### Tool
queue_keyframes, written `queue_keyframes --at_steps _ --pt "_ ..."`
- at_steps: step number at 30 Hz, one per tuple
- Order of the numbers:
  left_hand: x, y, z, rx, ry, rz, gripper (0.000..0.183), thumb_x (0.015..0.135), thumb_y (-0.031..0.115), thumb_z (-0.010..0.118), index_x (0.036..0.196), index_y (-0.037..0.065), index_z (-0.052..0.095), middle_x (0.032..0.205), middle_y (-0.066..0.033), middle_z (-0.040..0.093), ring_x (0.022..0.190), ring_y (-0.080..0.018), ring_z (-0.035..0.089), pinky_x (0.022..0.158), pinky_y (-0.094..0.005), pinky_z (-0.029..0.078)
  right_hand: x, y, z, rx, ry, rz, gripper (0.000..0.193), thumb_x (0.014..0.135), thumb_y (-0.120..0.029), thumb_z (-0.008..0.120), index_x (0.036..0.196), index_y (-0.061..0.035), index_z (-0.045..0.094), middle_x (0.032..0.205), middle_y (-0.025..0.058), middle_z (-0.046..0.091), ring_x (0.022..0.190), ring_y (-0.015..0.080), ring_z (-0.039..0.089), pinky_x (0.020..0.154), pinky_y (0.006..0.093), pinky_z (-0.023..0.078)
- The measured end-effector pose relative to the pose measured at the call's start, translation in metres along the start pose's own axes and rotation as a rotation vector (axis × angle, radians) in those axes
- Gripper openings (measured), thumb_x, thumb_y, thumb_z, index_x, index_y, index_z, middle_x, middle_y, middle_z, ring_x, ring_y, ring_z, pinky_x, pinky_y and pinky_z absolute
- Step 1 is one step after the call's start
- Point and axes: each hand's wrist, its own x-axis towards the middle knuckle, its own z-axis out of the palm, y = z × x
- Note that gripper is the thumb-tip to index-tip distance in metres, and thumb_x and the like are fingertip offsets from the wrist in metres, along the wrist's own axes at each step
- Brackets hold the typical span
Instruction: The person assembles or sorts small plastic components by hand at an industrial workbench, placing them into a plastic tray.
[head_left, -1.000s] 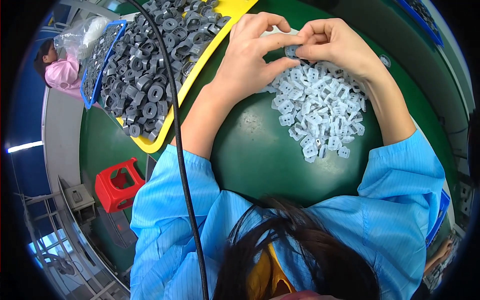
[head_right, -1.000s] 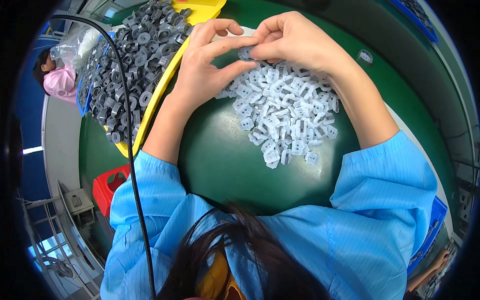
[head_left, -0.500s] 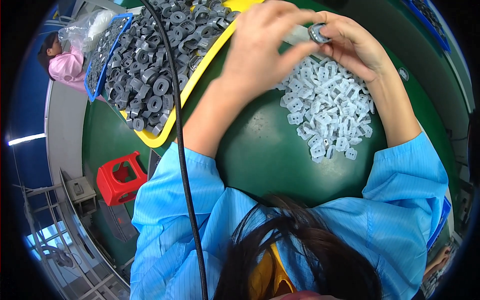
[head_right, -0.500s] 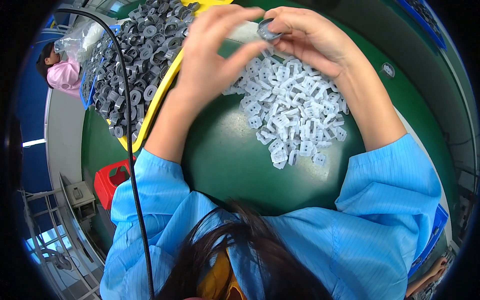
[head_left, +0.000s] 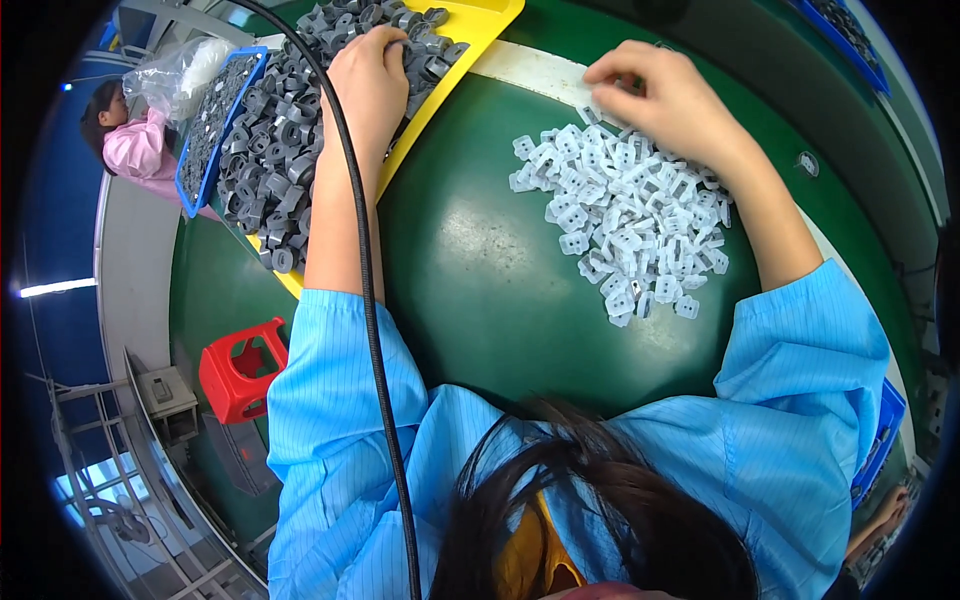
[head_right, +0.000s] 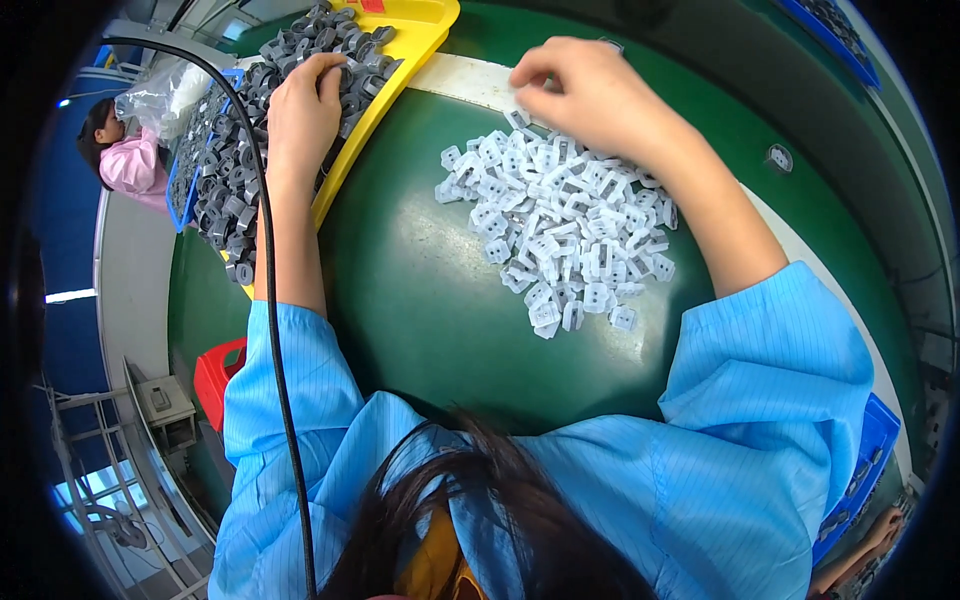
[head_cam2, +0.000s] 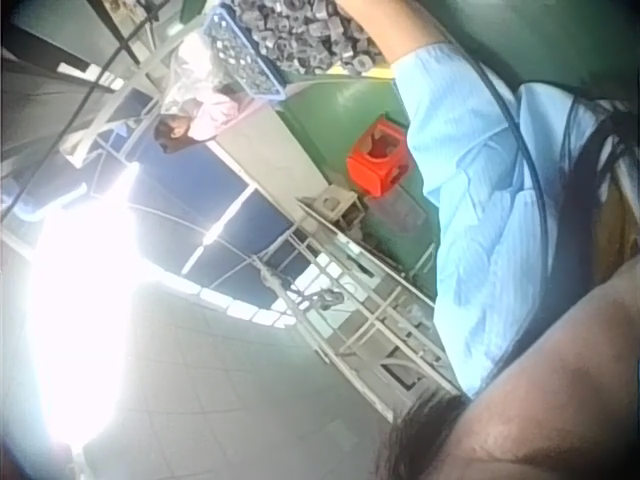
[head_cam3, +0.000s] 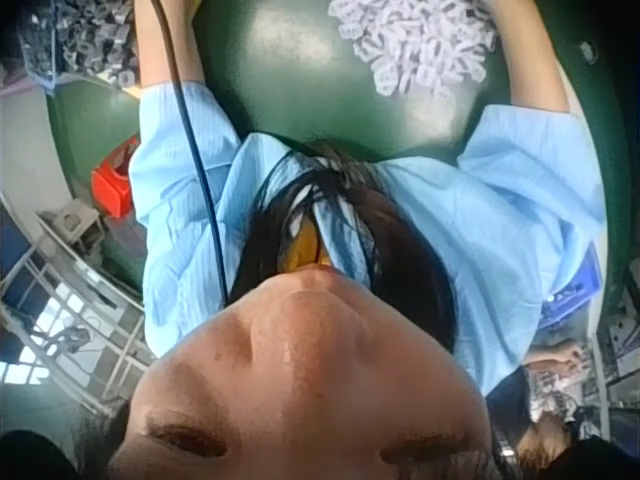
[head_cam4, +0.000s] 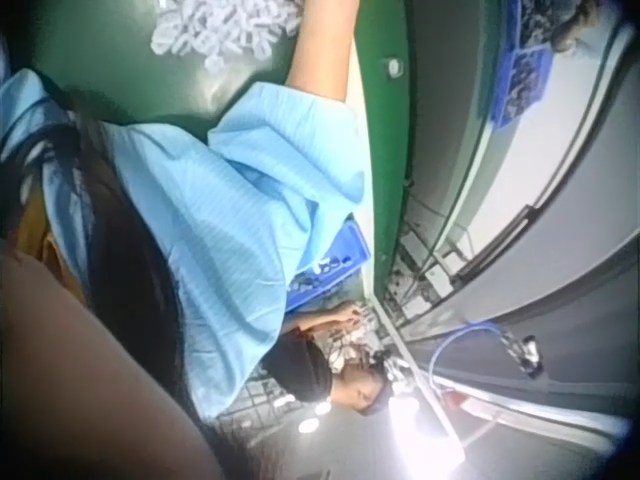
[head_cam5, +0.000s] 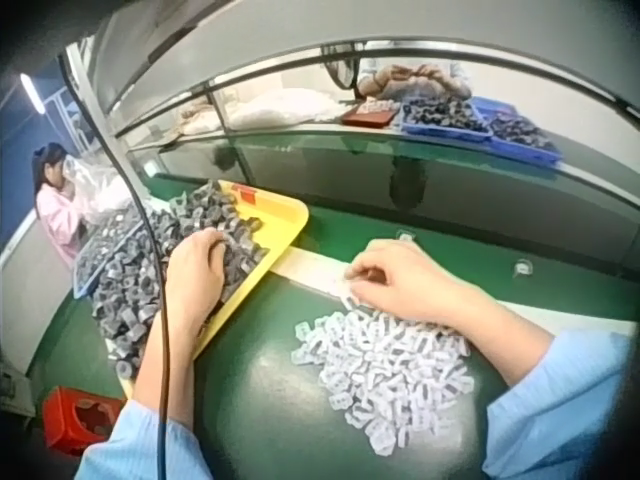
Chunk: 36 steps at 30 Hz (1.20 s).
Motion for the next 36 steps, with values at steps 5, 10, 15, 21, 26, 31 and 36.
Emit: queue_keyframes --at_steps 5,10,15,21,26,31,36 --pt "0.005 0.045 -0.013 -0.160 0.199 0.170 0.017 0.092 0.009 0.053 0.103 0.002 0.065 0.079 -0.0113 0.063 0.066 -0.0213 0.061 0.062 -0.0283 0.050 -0.003 -0.007 -0.003 0.050 -0.080 -0.015 0.017 0.081 -0.010 0.062 0.094 -0.0017 0.068 0.095 0.0121 0.060 0.087 0.0264 0.061 0.078 0.0346 0.050" --pt "-0.012 0.086 0.009 -0.886 -0.225 -0.381 0.022 0.095 0.018 0.055 0.109 0.003 0.063 0.076 -0.0032 0.060 0.055 -0.0031 0.050 0.043 -0.0184 0.036 -0.005 -0.003 -0.004 0.009 -0.194 -0.043 0.019 0.080 -0.008 0.063 0.097 -0.0018 0.068 0.094 0.0124 0.061 0.088 0.0268 0.060 0.079 0.0345 0.049" --pt "-0.029 0.083 0.035 -1.073 -0.317 -0.328 0.042 0.082 0.014 0.068 0.118 0.000 0.054 0.090 -0.0048 0.063 0.075 -0.0077 0.057 0.062 -0.0217 0.045 -0.001 -0.009 -0.001 -0.101 -0.153 -0.045 0.017 0.080 -0.011 0.065 0.092 -0.0005 0.068 0.088 0.0147 0.066 0.082 0.0290 0.063 0.073 0.0365 0.050" --pt "-0.034 0.091 0.033 -0.761 -0.225 -0.187 0.044 0.076 0.006 0.074 0.114 -0.002 0.054 0.096 -0.0082 0.064 0.087 -0.0118 0.061 0.078 -0.0238 0.048 0.003 -0.016 -0.007 0.191 0.068 0.166 0.017 0.082 -0.015 0.066 0.090 -0.0009 0.069 0.079 0.0094 0.068 0.071 0.0178 0.064 0.065 0.0313 0.050" --pt "-0.036 0.102 0.027 -0.752 -0.139 -0.181 0.040 0.072 0.016 0.074 0.106 0.003 0.057 0.091 -0.0151 0.067 0.077 -0.0223 0.065 0.065 -0.0323 0.050 0.001 -0.020 0.010 0.277 0.194 0.106 0.017 0.086 -0.018 0.067 0.091 -0.0014 0.068 0.079 -0.0010 0.064 0.074 0.0047 0.055 0.065 0.0192 0.043" --pt "-0.040 0.108 0.029 -0.712 -0.089 -0.095 0.040 0.075 0.009 0.075 0.107 -0.002 0.055 0.091 -0.0088 0.066 0.085 -0.0151 0.064 0.079 -0.0269 0.049 0.002 -0.021 0.015 0.420 0.136 0.172 0.016 0.085 -0.016 0.068 0.089 -0.0008 0.068 0.079 -0.0002 0.064 0.074 0.0054 0.055 0.068 0.0202 0.044" --pt "-0.040 0.111 0.030 -0.713 -0.074 -0.013 0.037 0.076 0.009 0.075 0.105 -0.001 0.055 0.094 -0.0084 0.065 0.084 -0.0158 0.064 0.078 -0.0277 0.050 0.003 -0.005 0.014 0.366 0.239 0.136 0.029 0.079 -0.025 0.073 0.094 -0.0008 0.069 0.082 0.0049 0.067 0.071 0.0090 0.060 0.064 0.0235 0.048"
